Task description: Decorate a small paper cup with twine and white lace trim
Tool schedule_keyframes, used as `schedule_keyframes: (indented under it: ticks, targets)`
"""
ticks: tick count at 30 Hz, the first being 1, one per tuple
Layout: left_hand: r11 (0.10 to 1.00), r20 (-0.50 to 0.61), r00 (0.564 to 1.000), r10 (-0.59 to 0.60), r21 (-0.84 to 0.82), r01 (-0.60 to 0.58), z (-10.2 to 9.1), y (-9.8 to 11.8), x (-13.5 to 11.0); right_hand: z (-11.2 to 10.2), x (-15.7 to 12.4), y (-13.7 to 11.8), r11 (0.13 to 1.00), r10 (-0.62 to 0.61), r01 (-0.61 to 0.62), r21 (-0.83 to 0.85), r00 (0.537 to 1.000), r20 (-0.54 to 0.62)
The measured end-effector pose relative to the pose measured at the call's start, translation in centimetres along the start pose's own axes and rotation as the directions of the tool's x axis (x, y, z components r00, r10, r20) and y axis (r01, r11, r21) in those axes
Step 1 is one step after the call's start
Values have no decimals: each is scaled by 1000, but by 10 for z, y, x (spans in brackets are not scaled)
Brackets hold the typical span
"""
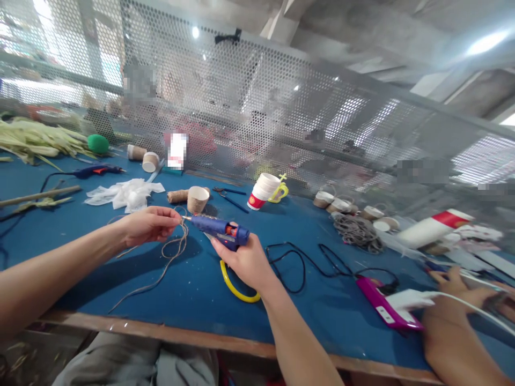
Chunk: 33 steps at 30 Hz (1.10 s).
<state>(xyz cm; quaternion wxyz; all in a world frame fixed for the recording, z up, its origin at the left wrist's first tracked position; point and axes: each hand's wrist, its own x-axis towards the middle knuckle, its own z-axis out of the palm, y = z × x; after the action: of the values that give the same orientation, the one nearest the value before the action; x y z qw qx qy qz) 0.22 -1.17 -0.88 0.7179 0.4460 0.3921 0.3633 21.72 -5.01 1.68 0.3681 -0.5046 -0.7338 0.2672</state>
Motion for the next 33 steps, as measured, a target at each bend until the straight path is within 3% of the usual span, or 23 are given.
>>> schedule_keyframes:
  ticks: [33]
  targets:
    - [999,19,999,27,29,-28,2,-1,-2,1,2,11,993,-83,83,-88,997,6]
